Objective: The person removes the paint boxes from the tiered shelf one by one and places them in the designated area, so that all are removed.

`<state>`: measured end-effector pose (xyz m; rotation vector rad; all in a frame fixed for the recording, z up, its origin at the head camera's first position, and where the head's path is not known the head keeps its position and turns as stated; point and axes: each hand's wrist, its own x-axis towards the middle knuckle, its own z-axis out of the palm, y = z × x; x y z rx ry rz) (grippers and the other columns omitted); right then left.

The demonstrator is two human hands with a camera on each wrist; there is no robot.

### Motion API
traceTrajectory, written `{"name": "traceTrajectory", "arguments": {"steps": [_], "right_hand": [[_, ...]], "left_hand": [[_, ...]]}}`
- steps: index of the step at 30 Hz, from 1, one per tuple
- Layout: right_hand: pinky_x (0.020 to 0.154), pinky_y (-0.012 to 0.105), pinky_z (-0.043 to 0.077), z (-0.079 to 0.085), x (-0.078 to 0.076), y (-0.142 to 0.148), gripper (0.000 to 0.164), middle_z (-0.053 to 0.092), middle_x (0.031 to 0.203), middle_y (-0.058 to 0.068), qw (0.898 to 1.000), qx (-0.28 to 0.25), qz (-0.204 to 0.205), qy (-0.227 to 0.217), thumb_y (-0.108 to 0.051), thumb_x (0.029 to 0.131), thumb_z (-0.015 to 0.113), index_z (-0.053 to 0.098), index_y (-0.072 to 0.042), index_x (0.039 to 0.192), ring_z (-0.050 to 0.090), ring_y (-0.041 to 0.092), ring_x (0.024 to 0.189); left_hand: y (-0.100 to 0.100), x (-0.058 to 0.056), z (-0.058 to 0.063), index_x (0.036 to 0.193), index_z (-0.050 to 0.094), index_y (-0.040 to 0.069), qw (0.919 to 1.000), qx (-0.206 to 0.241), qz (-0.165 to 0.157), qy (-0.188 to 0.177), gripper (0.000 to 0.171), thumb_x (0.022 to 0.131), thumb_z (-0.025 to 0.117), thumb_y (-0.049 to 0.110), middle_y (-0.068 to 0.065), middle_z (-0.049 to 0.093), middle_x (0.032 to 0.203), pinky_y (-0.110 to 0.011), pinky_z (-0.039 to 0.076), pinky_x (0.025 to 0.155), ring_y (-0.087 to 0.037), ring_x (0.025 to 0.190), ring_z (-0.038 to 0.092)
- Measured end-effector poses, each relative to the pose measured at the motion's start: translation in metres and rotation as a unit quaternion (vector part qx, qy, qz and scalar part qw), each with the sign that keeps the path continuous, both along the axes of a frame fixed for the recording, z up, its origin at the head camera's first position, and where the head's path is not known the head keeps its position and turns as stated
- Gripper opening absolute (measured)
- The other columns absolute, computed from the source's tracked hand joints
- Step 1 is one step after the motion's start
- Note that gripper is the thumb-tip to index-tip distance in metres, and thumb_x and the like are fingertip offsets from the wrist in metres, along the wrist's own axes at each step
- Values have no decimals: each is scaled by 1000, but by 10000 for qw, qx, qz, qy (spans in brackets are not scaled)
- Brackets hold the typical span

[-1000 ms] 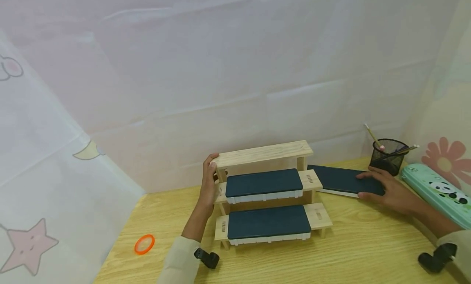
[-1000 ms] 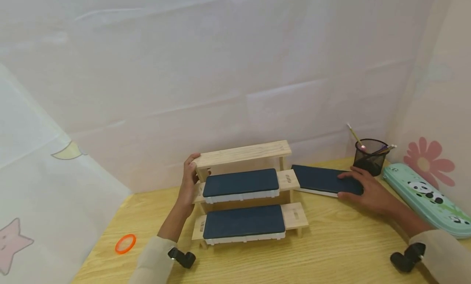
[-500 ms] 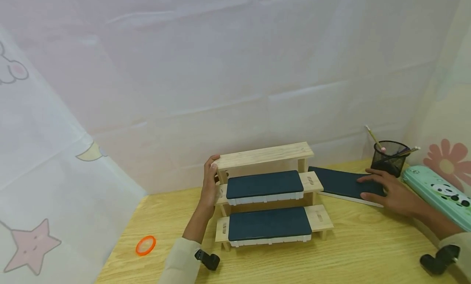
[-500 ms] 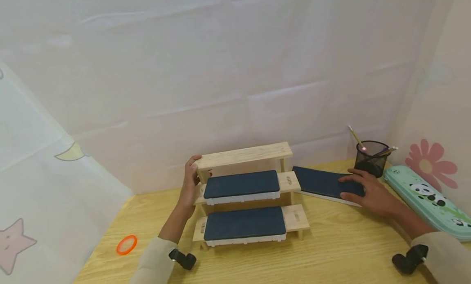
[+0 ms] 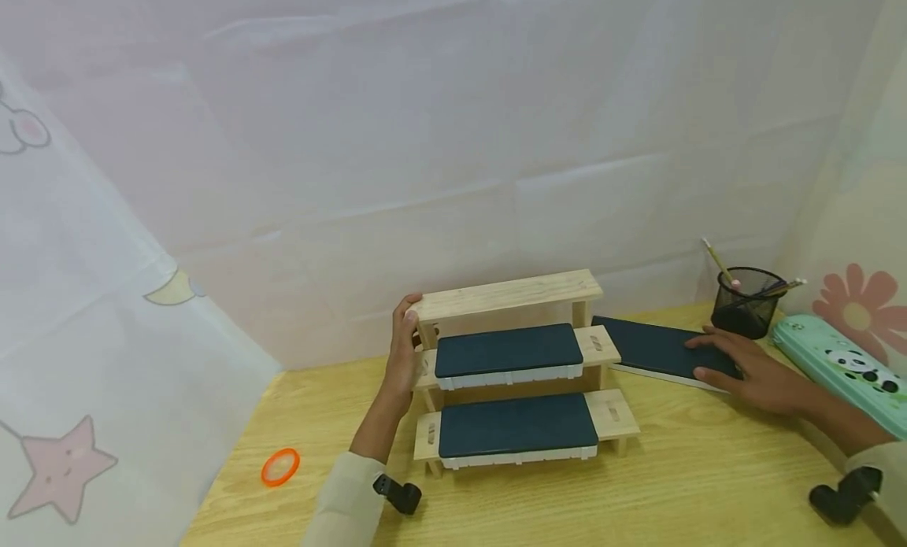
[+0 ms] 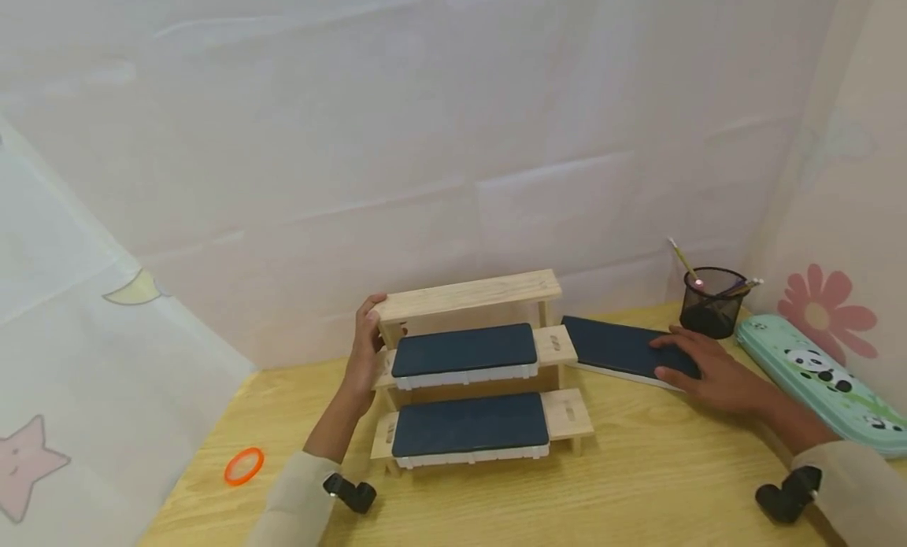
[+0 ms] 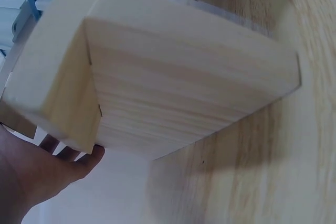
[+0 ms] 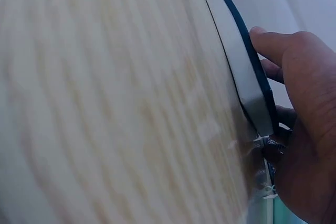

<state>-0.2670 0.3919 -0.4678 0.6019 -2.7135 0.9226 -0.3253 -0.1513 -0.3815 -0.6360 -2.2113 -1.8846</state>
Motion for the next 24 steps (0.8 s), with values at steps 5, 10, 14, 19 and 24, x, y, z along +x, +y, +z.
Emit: {"name": "traceTrajectory", "arguments": {"steps": [5, 10, 14, 19, 24], "right_hand": [[92, 79, 21, 2, 2, 0, 46, 21, 157, 33, 9997, 218, -72, -128, -27, 98, 68, 51, -19, 139, 18, 63, 137], [92, 77, 22, 3, 3, -2, 46, 23, 155, 33, 9988, 468, -113, 2, -29, 97, 68, 53, -16, 138, 19, 63, 136], [92, 76, 23, 5, 1, -4, 46, 24, 155, 32, 9980, 618, -99, 98, -30, 97, 69, 54, -15, 138, 21, 62, 136], [91, 76, 25, 11, 2, -8, 49, 24, 156, 28, 9973, 703, -46, 217, -30, 97, 69, 52, -17, 141, 23, 60, 136], [91, 76, 26, 17, 3, -13, 51, 24, 157, 25, 9971, 707, -12, 294, -30, 97, 69, 51, -18, 143, 23, 59, 137]], "left_hand": [[-4, -2, 0, 160, 19, 22, 9995, -46, -183, -244, 50, 112, 22, 36, 0, 12, 163, -63, 20, 112, -30, 146, 18], [-16, -7, -14, 160, 13, 40, 9975, -25, -496, -510, 51, 110, 21, 48, 10, 6, 164, -69, 13, 112, -34, 148, 14], [-24, -6, -21, 157, 15, 50, 9961, -25, -481, -739, 50, 108, 25, 54, 4, 12, 162, -74, 14, 109, -41, 145, 24], [-29, 0, -19, 155, 19, 52, 9961, -151, -323, -805, 49, 108, 32, 53, 2, 21, 159, -70, 20, 110, -36, 142, 31], [-31, 15, -20, 154, 16, 57, 9939, -82, -317, -1054, 60, 106, 49, 41, 2, 28, 155, -67, 24, 109, -29, 141, 35]]}}
